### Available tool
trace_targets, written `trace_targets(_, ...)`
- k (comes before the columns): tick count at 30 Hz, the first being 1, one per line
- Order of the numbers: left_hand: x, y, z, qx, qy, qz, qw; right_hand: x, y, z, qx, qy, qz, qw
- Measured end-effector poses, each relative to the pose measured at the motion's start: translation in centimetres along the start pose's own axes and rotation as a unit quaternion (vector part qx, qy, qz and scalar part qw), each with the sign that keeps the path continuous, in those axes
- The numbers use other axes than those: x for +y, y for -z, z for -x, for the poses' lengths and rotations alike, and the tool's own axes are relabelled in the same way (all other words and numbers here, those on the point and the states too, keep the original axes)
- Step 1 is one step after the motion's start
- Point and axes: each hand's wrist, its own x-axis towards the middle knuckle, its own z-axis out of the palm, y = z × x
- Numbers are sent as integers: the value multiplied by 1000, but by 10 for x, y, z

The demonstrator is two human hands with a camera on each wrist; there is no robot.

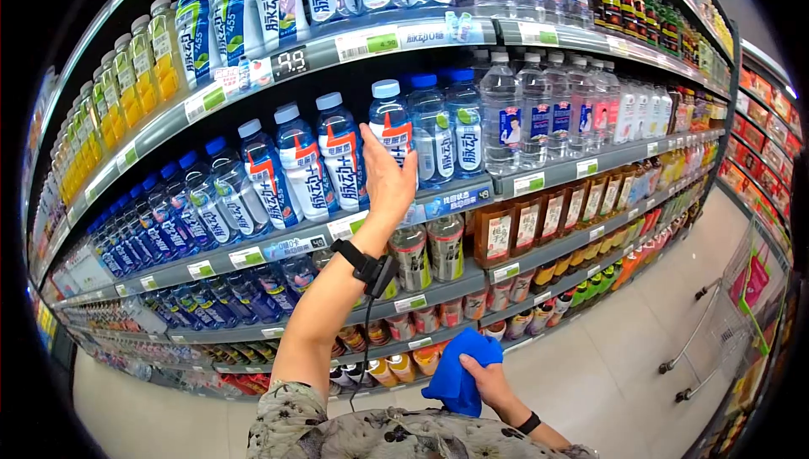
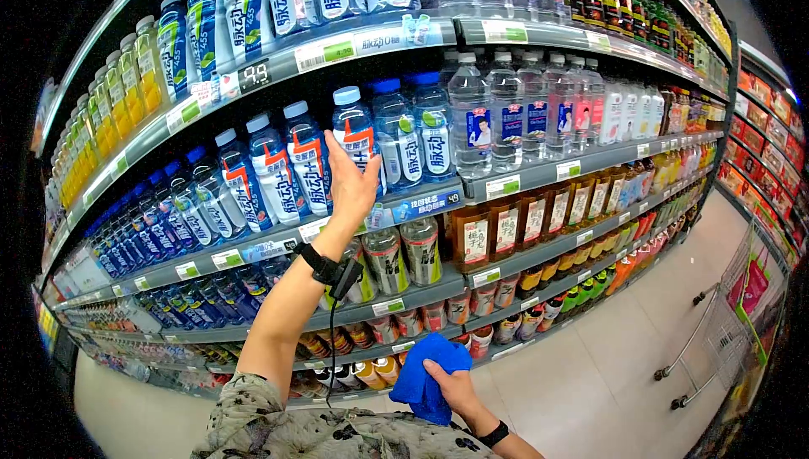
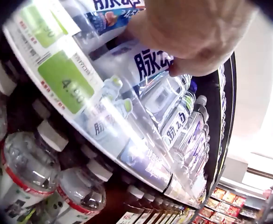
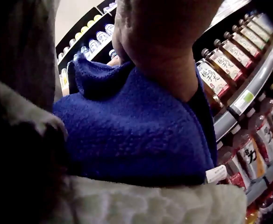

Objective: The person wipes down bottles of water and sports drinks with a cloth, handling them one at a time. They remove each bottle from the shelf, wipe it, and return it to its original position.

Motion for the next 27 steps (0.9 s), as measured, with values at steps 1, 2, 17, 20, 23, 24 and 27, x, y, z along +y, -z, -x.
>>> trace_targets(1, 1, 4, -1, 0, 2, -5, 1000, -1, -2, -1, -3, -4, -1, 1000)
trace_targets(2, 5, 11, -3, -44, 22, -18, 999, -3, -4, -1, -8, -11, -1, 1000)
trace_targets(17, 16, 13, 4, -16, -10, -191, 981, 6, 17, -6, -14, -8, 20, 1000)
trace_targets(20, 17, 17, 4, -36, 1, -224, 974, 5, 18, -5, -19, -23, 15, 999)
trace_targets(23, 15, 14, 6, -1, -20, -221, 975, 7, 19, -6, -33, -29, 17, 999)
trace_targets(24, 16, 12, 7, 26, -39, -217, 975, 8, 18, -7, -38, -19, 17, 999)
trace_targets(27, 19, 12, 9, 15, -19, -208, 978, 2, 14, -4, -31, -26, 6, 999)
